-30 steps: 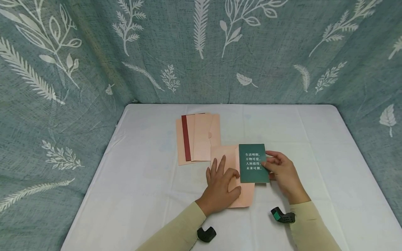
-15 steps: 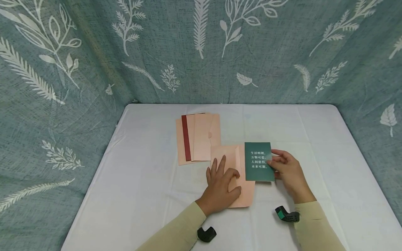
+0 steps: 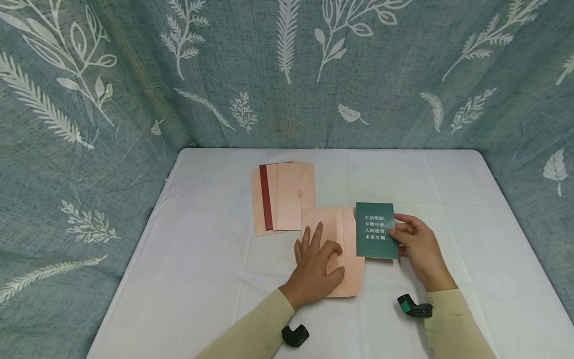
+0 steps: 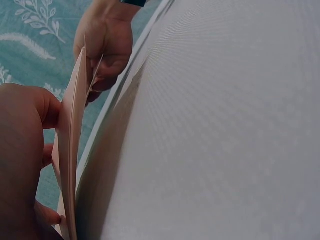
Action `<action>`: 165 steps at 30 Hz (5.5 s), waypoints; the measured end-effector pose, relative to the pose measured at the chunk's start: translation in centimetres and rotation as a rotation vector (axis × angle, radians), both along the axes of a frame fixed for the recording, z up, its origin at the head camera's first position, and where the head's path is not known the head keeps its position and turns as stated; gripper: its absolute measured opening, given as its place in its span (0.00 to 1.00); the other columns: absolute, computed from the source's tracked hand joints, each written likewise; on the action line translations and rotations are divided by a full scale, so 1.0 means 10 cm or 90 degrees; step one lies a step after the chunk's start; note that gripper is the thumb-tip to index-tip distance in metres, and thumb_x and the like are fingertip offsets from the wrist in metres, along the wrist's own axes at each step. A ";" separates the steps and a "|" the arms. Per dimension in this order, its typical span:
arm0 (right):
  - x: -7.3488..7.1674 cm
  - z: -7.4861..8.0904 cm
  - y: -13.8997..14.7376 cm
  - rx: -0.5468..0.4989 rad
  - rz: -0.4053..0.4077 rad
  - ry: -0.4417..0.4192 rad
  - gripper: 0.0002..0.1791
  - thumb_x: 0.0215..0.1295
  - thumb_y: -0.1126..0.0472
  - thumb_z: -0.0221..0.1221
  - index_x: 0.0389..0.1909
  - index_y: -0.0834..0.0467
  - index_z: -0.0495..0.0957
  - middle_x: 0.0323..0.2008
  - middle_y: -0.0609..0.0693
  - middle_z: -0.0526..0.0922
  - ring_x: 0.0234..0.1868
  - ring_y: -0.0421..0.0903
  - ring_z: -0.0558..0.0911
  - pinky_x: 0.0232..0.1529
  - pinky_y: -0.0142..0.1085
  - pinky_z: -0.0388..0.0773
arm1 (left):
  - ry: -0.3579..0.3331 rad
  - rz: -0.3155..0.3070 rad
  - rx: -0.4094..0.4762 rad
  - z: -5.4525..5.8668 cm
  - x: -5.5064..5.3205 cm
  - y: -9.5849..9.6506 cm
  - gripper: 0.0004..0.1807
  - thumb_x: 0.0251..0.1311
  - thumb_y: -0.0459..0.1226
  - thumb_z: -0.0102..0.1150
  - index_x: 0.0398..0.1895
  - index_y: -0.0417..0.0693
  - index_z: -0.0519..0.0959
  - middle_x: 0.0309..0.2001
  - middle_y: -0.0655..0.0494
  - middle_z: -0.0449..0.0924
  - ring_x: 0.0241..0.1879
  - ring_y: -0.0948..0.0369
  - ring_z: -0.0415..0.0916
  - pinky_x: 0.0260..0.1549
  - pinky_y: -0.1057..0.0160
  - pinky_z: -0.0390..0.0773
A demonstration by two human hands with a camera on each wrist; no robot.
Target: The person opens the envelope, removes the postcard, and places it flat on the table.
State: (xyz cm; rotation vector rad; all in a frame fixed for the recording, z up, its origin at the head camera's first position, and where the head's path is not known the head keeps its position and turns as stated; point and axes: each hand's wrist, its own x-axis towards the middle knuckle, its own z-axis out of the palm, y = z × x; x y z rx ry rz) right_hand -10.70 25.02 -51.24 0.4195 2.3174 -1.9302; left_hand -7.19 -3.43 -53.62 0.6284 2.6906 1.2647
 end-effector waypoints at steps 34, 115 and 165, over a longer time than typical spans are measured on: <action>0.04 0.02 0.31 -0.003 -0.047 -0.003 0.32 0.78 0.67 0.65 0.78 0.66 0.67 0.42 0.42 0.82 0.38 0.37 0.83 0.33 0.33 0.83 | 0.007 -0.008 0.015 0.01 -0.01 -0.02 0.11 0.68 0.43 0.57 0.51 0.59 0.74 0.87 0.38 0.41 0.84 0.36 0.27 0.73 0.26 0.29; 0.08 0.13 0.72 0.368 -0.139 -0.003 0.28 0.86 0.54 0.55 0.74 0.70 0.73 0.60 0.70 0.80 0.58 0.65 0.81 0.40 0.37 0.76 | -0.004 -0.010 0.043 0.01 0.06 -0.05 0.10 0.67 0.44 0.58 0.49 0.64 0.73 0.87 0.38 0.42 0.83 0.31 0.31 0.69 0.19 0.31; 0.33 -0.16 -0.49 0.498 0.392 0.288 0.29 0.81 0.56 0.63 0.78 0.59 0.74 0.81 0.55 0.66 0.82 0.64 0.61 0.68 0.72 0.64 | 0.021 -0.025 -0.043 0.00 0.06 -0.05 0.11 0.69 0.47 0.64 0.53 0.63 0.82 0.87 0.36 0.43 0.83 0.29 0.34 0.69 0.18 0.38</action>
